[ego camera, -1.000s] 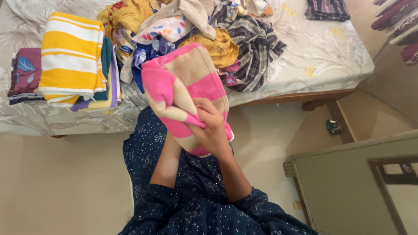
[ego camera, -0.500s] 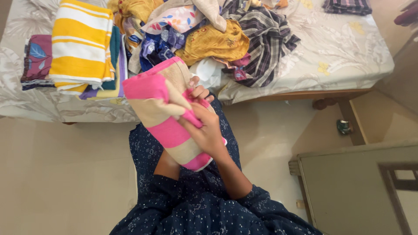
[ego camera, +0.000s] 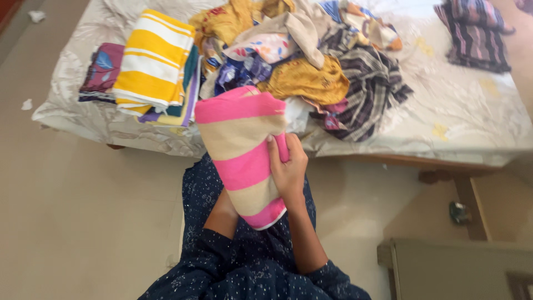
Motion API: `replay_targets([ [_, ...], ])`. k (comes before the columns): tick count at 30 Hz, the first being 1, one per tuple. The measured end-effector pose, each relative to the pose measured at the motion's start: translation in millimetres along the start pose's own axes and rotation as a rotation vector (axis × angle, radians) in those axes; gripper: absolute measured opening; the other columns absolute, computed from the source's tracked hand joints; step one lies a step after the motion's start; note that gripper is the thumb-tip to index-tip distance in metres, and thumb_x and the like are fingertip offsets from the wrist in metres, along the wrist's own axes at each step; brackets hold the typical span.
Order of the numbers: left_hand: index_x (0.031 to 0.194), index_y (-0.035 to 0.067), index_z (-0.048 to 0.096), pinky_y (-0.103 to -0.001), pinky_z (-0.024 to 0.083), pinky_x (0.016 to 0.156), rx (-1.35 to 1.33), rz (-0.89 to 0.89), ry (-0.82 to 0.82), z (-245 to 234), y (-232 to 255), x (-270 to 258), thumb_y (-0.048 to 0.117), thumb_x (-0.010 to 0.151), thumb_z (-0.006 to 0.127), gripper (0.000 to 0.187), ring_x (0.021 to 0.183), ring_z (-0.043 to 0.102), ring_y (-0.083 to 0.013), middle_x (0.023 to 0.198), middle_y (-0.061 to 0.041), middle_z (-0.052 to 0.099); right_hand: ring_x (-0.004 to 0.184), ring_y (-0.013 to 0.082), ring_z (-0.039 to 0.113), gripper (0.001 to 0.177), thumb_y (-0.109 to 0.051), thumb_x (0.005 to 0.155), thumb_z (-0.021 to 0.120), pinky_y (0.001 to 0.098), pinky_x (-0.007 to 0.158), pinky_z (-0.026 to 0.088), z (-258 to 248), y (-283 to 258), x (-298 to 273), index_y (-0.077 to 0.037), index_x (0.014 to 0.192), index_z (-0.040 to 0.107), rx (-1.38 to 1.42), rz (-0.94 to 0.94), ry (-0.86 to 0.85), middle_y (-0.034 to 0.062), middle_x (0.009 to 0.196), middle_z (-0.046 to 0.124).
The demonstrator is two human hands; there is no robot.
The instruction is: The person sits on the floor and folds a pink and beige striped towel by hand, smoothing and aligning edges before rolling it into a compact bundle. The folded towel is placed on a stack of other folded towels on the bed.
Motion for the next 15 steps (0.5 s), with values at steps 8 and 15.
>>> replay_targets([
  [8, 0.143, 0.006, 0.045, -0.040, 0.050, 0.094, 0.028, -0.002, -0.031, -22.9, 11.2, 10.4, 0.018, 0.103, 0.059, 0.044, 0.112, 0.061, -0.0282, 0.118, -0.014, 0.061, 0.085, 0.0069, 0.068, 0.028, -0.011, 0.092, 0.070, 0.0255, 0.077, 0.055, 10.9, 22.4, 1.1, 0.002, 0.116, 0.068, 0.110, 0.066, -0.099, 0.0096, 0.094, 0.077],
  [15, 0.146, 0.010, 0.044, -0.044, 0.051, 0.091, 0.015, -0.102, -0.076, -33.9, 10.8, 6.0, 0.018, 0.097, 0.063, 0.053, 0.112, 0.062, -0.0315, 0.119, -0.016, 0.061, 0.076, 0.0068, 0.065, 0.027, -0.012, 0.090, 0.071, 0.0258, 0.069, 0.053, 36.0, 34.8, -10.5, 0.004, 0.112, 0.069, 0.159, 0.178, -0.233, 0.0094, 0.083, 0.076],
])
Point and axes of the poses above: each hand's wrist, its own x-axis towards the middle knuckle, its own z-axis out of the palm, y = z × x, the point moved 10 cm from there along x, towards the middle knuckle
